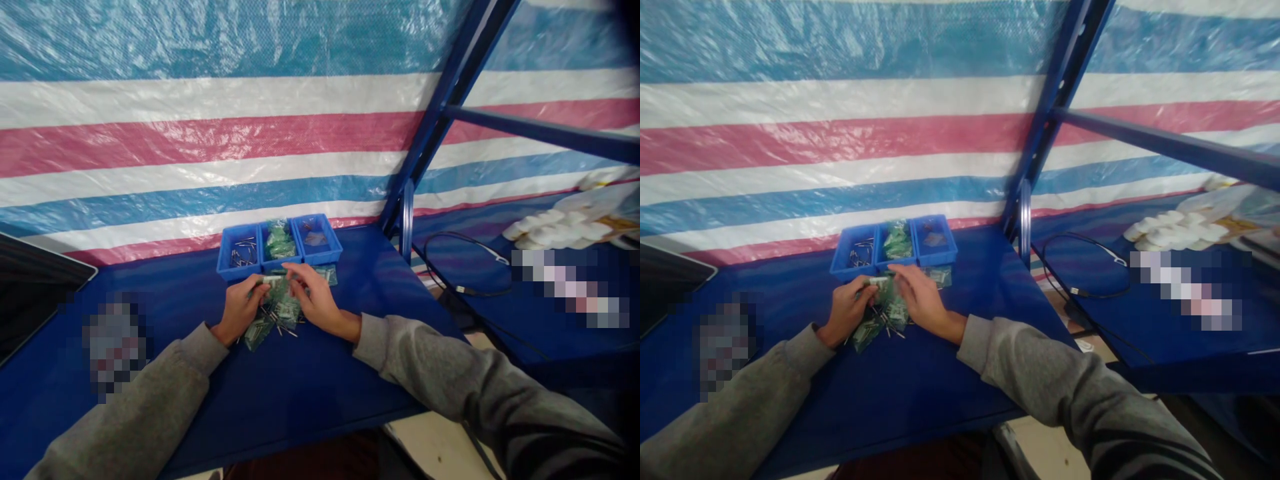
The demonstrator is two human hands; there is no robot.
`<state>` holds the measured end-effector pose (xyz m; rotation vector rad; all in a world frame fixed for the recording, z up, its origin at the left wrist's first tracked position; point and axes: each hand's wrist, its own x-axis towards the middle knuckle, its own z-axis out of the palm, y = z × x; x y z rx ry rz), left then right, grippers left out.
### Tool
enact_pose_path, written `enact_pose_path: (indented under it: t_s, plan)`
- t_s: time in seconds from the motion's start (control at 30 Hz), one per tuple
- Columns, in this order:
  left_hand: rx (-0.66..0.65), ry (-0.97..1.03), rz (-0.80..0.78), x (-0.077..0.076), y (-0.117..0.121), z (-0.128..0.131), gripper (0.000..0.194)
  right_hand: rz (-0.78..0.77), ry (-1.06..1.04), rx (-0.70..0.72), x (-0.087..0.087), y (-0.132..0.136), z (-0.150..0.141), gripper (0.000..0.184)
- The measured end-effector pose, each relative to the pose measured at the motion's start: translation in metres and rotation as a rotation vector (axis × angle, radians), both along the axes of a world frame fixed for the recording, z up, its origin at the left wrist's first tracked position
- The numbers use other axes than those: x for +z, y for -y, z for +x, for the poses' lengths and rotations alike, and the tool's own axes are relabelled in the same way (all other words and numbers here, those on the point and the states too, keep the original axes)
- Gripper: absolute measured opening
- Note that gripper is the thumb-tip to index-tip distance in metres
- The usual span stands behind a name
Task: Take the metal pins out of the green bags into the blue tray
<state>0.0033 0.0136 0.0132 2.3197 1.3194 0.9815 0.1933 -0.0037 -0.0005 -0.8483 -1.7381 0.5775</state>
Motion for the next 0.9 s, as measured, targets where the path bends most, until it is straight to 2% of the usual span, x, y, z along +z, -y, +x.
enact_pose_path:
  t_s: [0.13, 0.3, 0.4, 0.5, 0.6, 0.7, 0.9]
  plan:
    - [-0.070, 0.071, -0.061, -0.001, 0.000, 0.001, 0.020, 0.088, 0.025, 0.021, -0.002, -0.001, 0.000, 0.030]
    - [-0.079, 0.210, -0.225, 0.003, 0.002, 0.004, 0.033, 0.110, 0.004, 0.006, -0.007, -0.002, -0.002, 0.030]
    - [-0.066, 0.284, -0.263, 0.003, 0.002, 0.004, 0.037, 0.110, 0.025, 0.023, -0.009, -0.002, -0.002, 0.021]
    - [-0.030, 0.298, -0.167, 0.003, 0.002, 0.001, 0.032, 0.064, 0.012, -0.025, -0.006, -0.001, -0.003, 0.011]
    - [-0.127, 0.224, 0.012, 0.006, 0.002, 0.000, 0.035, 0.023, 0.011, -0.060, -0.001, -0.001, -0.002, 0.009]
    - [-0.200, 0.111, 0.081, 0.007, 0.002, 0.001, 0.029, 0.006, 0.021, -0.089, 0.002, -0.001, -0.002, 0.012]
    - [-0.023, 0.044, 0.080, -0.003, 0.002, -0.001, 0.018, -0.045, 0.077, -0.082, -0.002, -0.001, -0.002, 0.019]
